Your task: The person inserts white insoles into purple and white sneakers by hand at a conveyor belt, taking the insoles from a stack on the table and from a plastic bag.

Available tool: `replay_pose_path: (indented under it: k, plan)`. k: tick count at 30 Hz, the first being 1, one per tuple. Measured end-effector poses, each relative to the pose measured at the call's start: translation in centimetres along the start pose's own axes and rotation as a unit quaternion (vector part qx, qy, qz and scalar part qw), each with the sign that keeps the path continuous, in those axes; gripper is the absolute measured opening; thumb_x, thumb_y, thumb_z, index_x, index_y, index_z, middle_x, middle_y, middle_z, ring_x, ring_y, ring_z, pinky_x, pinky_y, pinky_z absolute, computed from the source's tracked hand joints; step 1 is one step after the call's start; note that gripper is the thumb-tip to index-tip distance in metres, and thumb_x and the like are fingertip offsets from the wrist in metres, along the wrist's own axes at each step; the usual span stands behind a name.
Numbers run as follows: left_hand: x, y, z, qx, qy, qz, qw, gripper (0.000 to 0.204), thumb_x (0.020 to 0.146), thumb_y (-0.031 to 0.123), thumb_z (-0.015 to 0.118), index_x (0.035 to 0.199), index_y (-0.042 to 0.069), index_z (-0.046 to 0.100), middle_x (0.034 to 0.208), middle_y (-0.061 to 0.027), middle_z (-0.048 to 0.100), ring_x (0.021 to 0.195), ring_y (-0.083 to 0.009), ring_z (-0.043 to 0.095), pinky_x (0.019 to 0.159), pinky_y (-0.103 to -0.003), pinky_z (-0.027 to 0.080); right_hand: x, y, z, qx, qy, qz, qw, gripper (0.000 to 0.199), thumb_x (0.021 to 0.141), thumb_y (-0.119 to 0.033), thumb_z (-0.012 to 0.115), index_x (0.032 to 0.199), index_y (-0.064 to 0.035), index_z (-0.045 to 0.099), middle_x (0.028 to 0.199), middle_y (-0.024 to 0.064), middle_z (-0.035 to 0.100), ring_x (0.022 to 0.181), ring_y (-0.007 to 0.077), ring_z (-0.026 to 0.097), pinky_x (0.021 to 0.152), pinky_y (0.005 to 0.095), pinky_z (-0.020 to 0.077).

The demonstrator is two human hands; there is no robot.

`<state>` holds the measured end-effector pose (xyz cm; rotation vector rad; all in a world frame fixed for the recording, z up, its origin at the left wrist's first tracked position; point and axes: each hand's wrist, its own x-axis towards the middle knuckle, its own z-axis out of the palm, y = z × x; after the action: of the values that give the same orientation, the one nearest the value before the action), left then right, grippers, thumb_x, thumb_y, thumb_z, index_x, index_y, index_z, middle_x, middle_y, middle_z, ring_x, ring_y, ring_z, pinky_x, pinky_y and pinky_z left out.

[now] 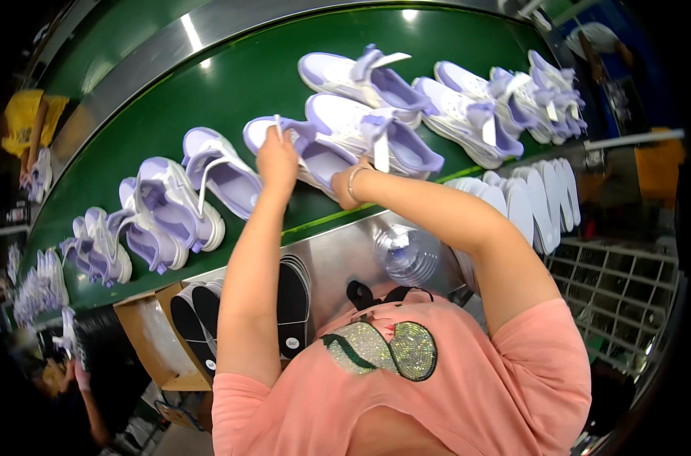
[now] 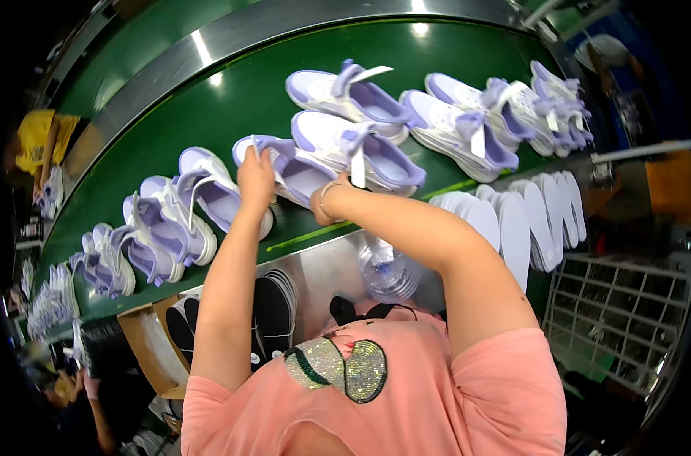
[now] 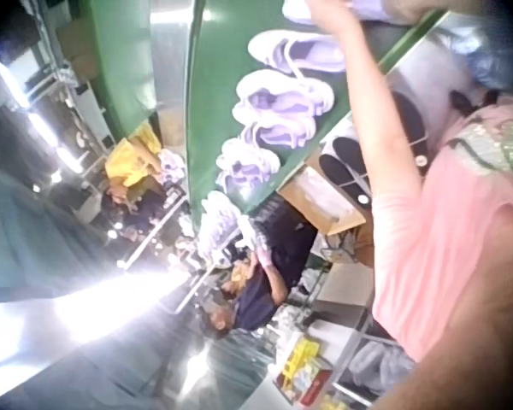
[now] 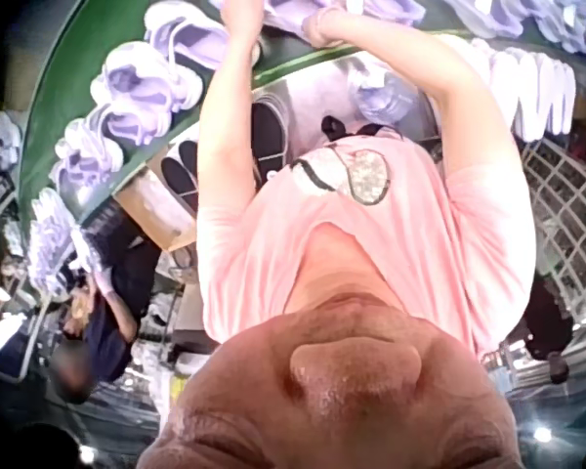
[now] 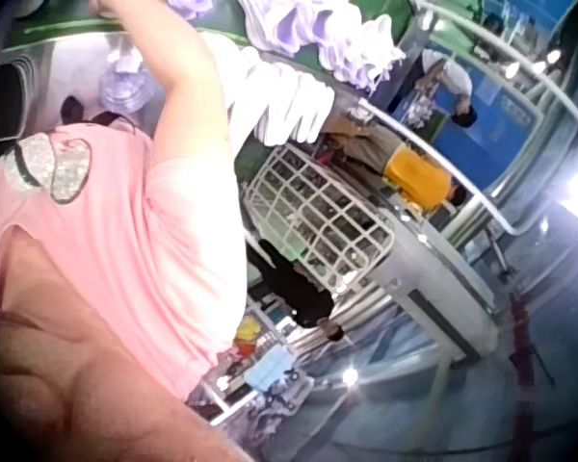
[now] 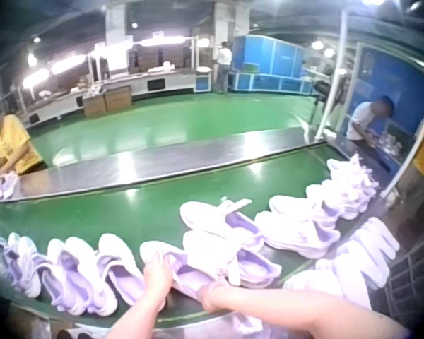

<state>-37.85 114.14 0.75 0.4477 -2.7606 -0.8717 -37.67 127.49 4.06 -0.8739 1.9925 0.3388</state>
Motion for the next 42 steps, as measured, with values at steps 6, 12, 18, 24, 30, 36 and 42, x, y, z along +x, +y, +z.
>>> replay_pose_path:
  k: [6, 12, 18, 24, 30, 36, 42]
  plan:
    - [3.1, -3.7, -3.3, 0.103, 0.063, 0.197, 0.973, 0.038, 0.068, 0.003, 0.047, 0.105, 0.007, 0.051, 0.095, -0.0173, 0.054, 0.088, -0.0326, 0.050, 0.074, -0.039, 0.041, -8.5, 1.5, 4.9, 0.197, 0.497, -0.139, 0.834, 0.039, 0.075, -0.023, 0.052, 0.111, -0.0094, 0.044, 0.104, 0.0083, 0.051, 0.105, 0.0230, 0.044, 0.094, 0.0477, 0.0216]
    - [2.8, 6.3, -4.4, 0.138, 0.186, 0.286, 0.930, 0.036, 0.073, 0.019, 0.058, 0.105, 0.004, 0.049, 0.101, -0.0135, 0.052, 0.095, -0.0298, 0.046, 0.081, -0.040, 0.035, -19.1, 8.7, 19.2, 0.233, 0.500, 0.280, 0.786, 0.034, 0.064, -0.027, 0.065, 0.086, -0.0051, 0.051, 0.085, 0.0115, 0.054, 0.084, 0.0277, 0.050, 0.071, 0.0360, 0.0405]
    - [-2.9, 13.3, 6.4, 0.044, -0.062, 0.189, 0.979, 0.061, 0.070, 0.037, 0.061, 0.114, 0.001, 0.038, 0.102, -0.0193, 0.048, 0.098, -0.0332, 0.044, 0.083, -0.042, 0.036, -20.9, 7.7, 26.8, 0.339, 0.379, 0.363, 0.781, 0.050, 0.055, -0.039, 0.071, 0.084, -0.0054, 0.049, 0.087, 0.0108, 0.051, 0.081, 0.0290, 0.049, 0.069, 0.0370, 0.0401]
    - [3.2, 7.5, 8.4, -0.270, -0.139, 0.007, 0.953, 0.033, 0.079, 0.024, 0.054, 0.095, -0.005, 0.051, 0.088, -0.0153, 0.057, 0.079, -0.0223, 0.056, 0.069, -0.032, 0.044, -21.5, 7.6, 24.9, 0.291, 0.359, 0.379, 0.801, 0.054, 0.057, -0.042, 0.069, 0.089, -0.0048, 0.046, 0.092, 0.0133, 0.049, 0.085, 0.0295, 0.051, 0.069, 0.0392, 0.0411]
    - [4.2, 3.6, 9.8, -0.203, -0.121, 0.011, 0.972, 0.048, 0.081, 0.038, 0.050, 0.100, -0.006, 0.053, 0.093, -0.0147, 0.057, 0.088, -0.0206, 0.053, 0.076, -0.030, 0.041, -22.9, 8.2, 22.0, 0.332, 0.604, 0.204, 0.696, 0.032, 0.060, -0.022, 0.069, 0.080, -0.0061, 0.050, 0.089, 0.0130, 0.049, 0.078, 0.0290, 0.050, 0.064, 0.0387, 0.0410]
    - [2.9, 5.3, 8.7, -0.380, -0.199, -0.075, 0.900, 0.049, 0.083, 0.041, 0.046, 0.100, -0.005, 0.051, 0.090, -0.0121, 0.055, 0.082, -0.0170, 0.049, 0.074, -0.027, 0.039, -18.3, 11.2, 11.0, 0.052, 0.495, 0.024, 0.867, 0.009, 0.064, -0.014, 0.059, 0.061, -0.0071, 0.055, 0.092, 0.0086, 0.050, 0.071, 0.0229, 0.054, 0.056, 0.0333, 0.0456]
    - [1.0, 6.5, 7.1, -0.393, -0.205, -0.065, 0.894, 0.029, 0.080, 0.020, 0.053, 0.102, 0.001, 0.046, 0.094, -0.0132, 0.053, 0.085, -0.0191, 0.051, 0.074, -0.028, 0.041, -7.4, 10.8, 4.6, -0.108, 0.282, 0.025, 0.953, 0.013, 0.067, -0.009, 0.054, 0.077, -0.0065, 0.062, 0.097, 0.0129, 0.052, 0.081, 0.0249, 0.056, 0.063, 0.0338, 0.0477]
